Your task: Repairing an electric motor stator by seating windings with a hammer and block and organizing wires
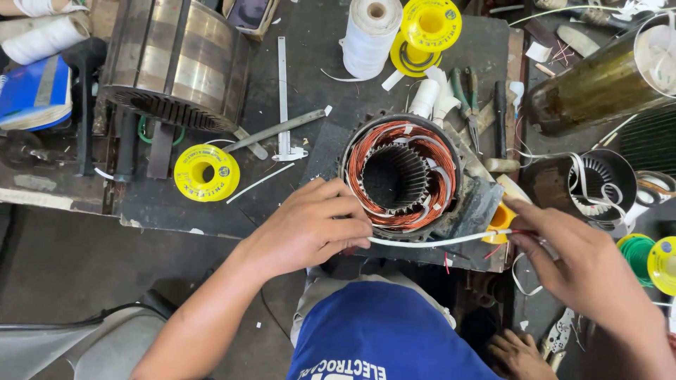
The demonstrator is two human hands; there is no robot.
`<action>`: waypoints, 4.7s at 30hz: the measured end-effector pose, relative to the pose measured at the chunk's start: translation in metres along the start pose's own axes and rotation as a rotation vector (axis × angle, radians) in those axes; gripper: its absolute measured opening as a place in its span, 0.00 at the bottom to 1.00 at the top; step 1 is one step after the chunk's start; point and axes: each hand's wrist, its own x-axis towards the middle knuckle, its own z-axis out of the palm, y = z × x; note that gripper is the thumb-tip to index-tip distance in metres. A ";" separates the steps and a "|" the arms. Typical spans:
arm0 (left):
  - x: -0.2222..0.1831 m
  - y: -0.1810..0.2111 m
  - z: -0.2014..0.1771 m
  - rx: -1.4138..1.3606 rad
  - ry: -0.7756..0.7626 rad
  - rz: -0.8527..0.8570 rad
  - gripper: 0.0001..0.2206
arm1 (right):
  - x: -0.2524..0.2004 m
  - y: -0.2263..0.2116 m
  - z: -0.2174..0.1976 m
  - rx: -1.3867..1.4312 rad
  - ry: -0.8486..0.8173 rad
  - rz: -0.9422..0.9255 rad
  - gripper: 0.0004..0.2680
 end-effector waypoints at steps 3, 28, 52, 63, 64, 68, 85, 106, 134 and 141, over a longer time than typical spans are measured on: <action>0.002 -0.004 -0.002 -0.035 -0.053 0.024 0.05 | 0.003 0.010 -0.006 0.033 0.019 -0.121 0.07; 0.034 0.055 0.021 0.439 -0.028 -0.036 0.17 | 0.021 -0.017 -0.007 0.134 0.194 -0.227 0.04; 0.051 0.093 0.052 0.533 0.259 -0.240 0.10 | 0.054 0.022 0.029 0.097 0.275 -0.442 0.04; 0.049 0.080 0.054 0.612 0.303 -0.112 0.13 | 0.076 0.008 0.019 0.352 0.033 -0.361 0.02; 0.050 0.080 0.055 0.611 0.310 -0.115 0.13 | 0.078 0.008 0.019 0.347 0.027 -0.364 0.02; 0.053 0.077 0.052 0.452 0.324 -0.155 0.12 | 0.082 0.004 0.018 0.304 -0.022 -0.342 0.01; 0.061 0.045 0.044 0.320 -0.112 -0.347 0.03 | 0.079 -0.030 0.023 0.318 -0.015 -0.198 0.03; 0.065 0.060 0.042 0.615 -0.230 -0.311 0.05 | -0.020 0.018 0.184 0.821 0.619 0.387 0.10; 0.098 0.054 0.037 0.327 -0.326 -0.331 0.15 | 0.009 -0.002 0.213 0.895 1.057 0.315 0.08; 0.125 0.015 0.054 0.318 -0.475 -0.214 0.09 | 0.015 0.000 0.217 1.032 1.002 0.483 0.09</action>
